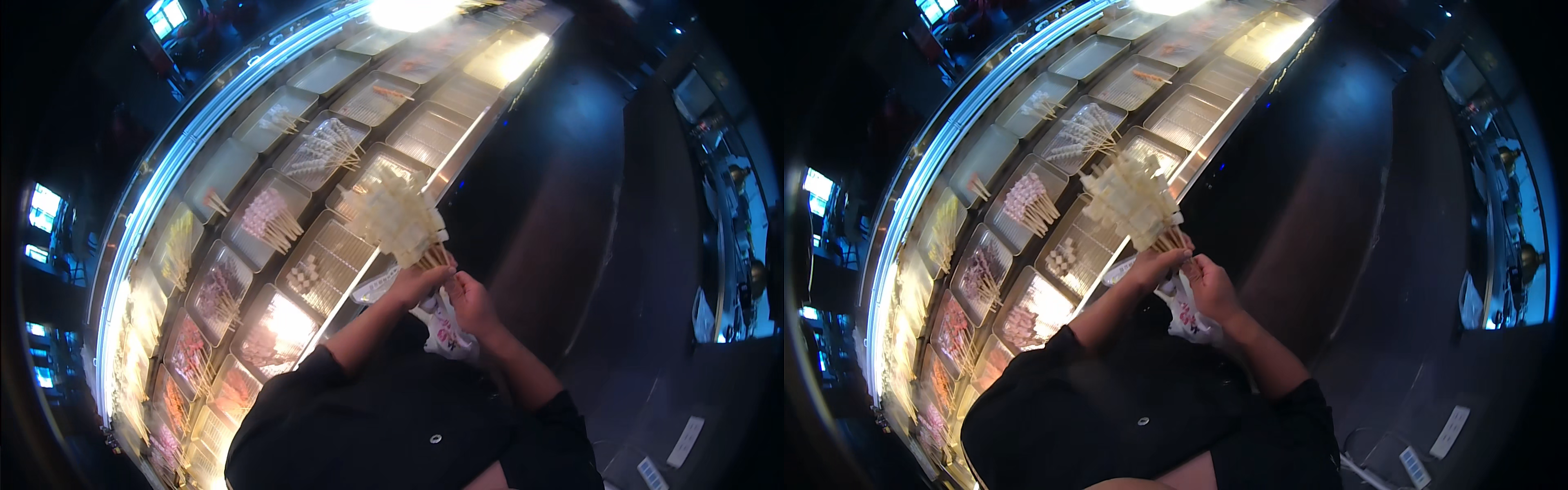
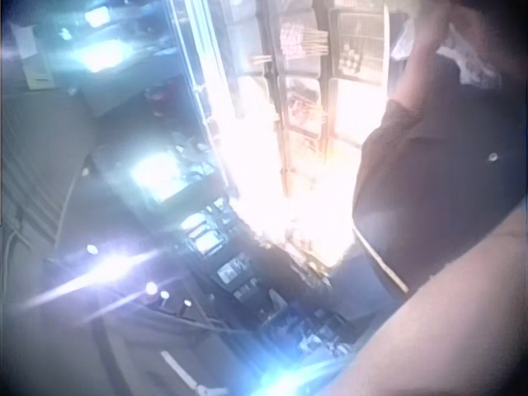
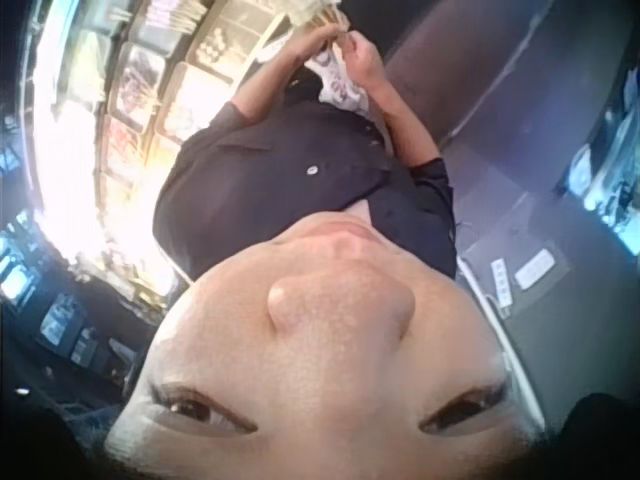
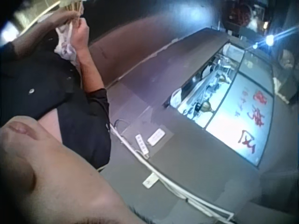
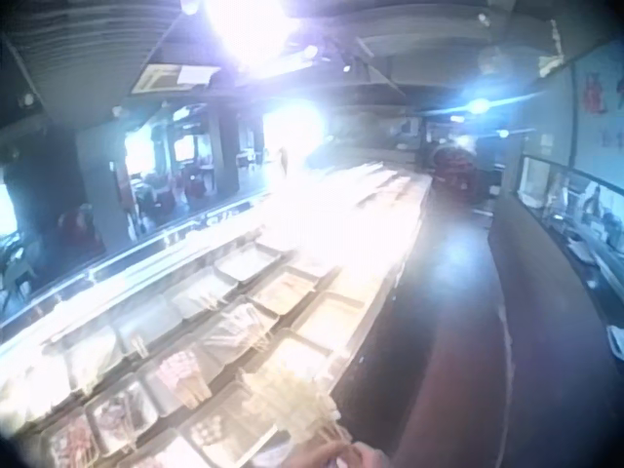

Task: The person unpacks packaged skewers from plastic bags, separates them, and places them into trays inside a refrigerated display case. They retrieve additional skewers from a chest freezer and continue arranging them in the display.

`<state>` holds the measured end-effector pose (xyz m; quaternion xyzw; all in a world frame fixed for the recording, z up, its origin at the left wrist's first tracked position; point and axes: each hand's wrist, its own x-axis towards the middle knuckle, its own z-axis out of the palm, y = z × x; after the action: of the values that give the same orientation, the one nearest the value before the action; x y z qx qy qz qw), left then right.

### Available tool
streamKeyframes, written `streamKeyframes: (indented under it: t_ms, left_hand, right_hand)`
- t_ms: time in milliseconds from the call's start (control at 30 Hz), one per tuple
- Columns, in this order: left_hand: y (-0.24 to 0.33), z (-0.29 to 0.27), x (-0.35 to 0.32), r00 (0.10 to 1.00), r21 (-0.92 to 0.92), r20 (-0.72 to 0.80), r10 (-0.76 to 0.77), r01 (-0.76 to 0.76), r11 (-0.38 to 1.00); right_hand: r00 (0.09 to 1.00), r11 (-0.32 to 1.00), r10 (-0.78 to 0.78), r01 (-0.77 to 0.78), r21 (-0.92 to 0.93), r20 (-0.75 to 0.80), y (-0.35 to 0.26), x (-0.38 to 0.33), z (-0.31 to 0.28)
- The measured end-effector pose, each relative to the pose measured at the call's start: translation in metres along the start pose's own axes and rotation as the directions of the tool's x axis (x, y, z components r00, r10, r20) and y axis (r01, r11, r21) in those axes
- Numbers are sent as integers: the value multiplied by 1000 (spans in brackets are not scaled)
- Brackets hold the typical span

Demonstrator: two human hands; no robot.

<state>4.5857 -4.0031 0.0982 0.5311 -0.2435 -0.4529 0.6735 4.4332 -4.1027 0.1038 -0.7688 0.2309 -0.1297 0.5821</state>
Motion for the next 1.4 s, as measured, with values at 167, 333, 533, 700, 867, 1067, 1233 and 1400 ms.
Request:
streamKeyframes:
  t_ms: [167,333,533,700,867,1067,1233,1400]
  left_hand:
    - [36,-17,166,994,29,87,-69,66,997]
    - [60,-79,260,962,380,-176,-207,260,888]
    - [68,-163,261,824,-70,-563,-63,28,997]
    - [69,-160,217,496,-43,-868,-9,-56,998]
    - [75,-81,183,-42,7,-999,0,-172,985]
    - [63,-18,210,-465,79,-883,-65,-284,956]
    - [42,-1,224,-532,108,-844,-72,-300,948]
    - [31,9,226,-495,100,-866,-63,-296,950]
  right_hand:
    - [923,842,288,-372,391,257,18,153,-74]
    - [899,809,269,-406,425,346,41,296,-116]
    - [926,948,317,-310,-65,205,140,525,-108]
    - [929,920,-85,211,-330,359,201,727,-39]
    - [913,940,60,84,-331,403,217,859,42]
    - [733,861,420,-137,-489,535,203,893,46]
    - [780,602,322,268,-752,536,160,905,4]
    - [925,562,95,255,-787,368,183,937,-14]
